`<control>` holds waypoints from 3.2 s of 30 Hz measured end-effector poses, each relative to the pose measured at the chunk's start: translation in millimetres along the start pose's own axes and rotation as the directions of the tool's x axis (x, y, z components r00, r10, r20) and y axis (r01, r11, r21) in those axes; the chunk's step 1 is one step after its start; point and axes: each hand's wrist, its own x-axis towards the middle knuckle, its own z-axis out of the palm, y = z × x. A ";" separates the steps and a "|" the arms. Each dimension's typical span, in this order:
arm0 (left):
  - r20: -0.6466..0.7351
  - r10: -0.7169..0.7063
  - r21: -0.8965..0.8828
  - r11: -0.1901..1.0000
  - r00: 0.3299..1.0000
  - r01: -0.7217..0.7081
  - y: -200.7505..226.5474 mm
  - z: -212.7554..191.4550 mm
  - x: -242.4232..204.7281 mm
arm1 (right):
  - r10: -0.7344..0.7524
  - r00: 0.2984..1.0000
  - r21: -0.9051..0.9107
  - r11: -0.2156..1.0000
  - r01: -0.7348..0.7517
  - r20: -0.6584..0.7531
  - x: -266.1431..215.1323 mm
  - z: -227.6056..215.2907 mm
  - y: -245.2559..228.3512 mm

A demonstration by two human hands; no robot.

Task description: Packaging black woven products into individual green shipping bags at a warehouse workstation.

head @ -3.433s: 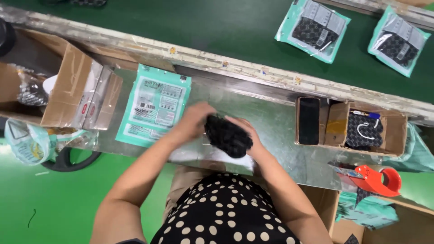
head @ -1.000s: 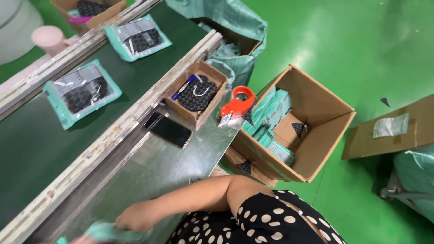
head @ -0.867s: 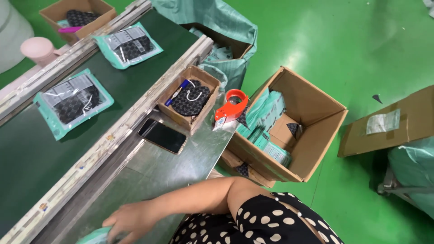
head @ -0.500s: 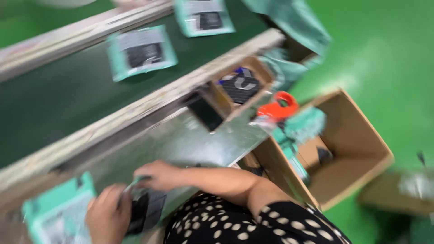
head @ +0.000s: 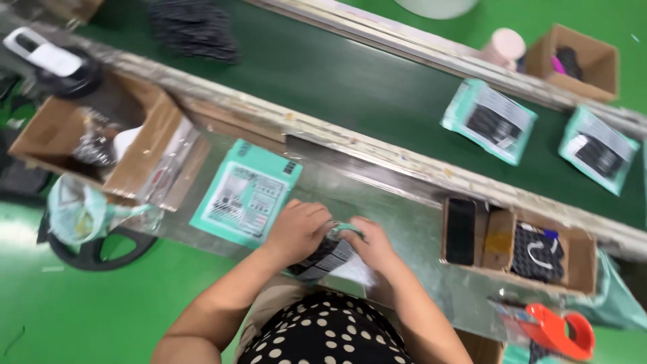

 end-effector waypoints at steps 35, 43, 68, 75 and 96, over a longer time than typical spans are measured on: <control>-0.078 -0.157 0.620 0.765 0.985 0.171 -227.6 5.4 183.9 | -0.175 0.907 -0.568 0.819 -0.082 -0.383 -6.7 3.4 67.4; -0.037 0.467 0.281 0.853 0.884 -0.439 -52.9 37.0 65.7 | -0.440 0.780 -0.616 0.783 0.091 -0.445 30.3 -52.7 -18.9; 0.293 0.079 -0.469 0.880 0.953 0.071 -53.6 105.8 13.2 | 0.169 0.980 0.222 0.964 -0.144 -0.101 -43.1 1.9 99.6; 0.324 0.056 -0.499 0.859 0.945 0.120 -71.2 98.8 -9.4 | -0.250 0.936 -0.146 0.965 0.219 -0.248 -30.9 -4.8 60.0; -0.180 -0.141 0.061 0.986 0.974 0.154 -122.3 51.5 -3.9 | 0.350 0.936 0.747 0.634 -0.202 -0.044 -7.0 -19.7 -0.7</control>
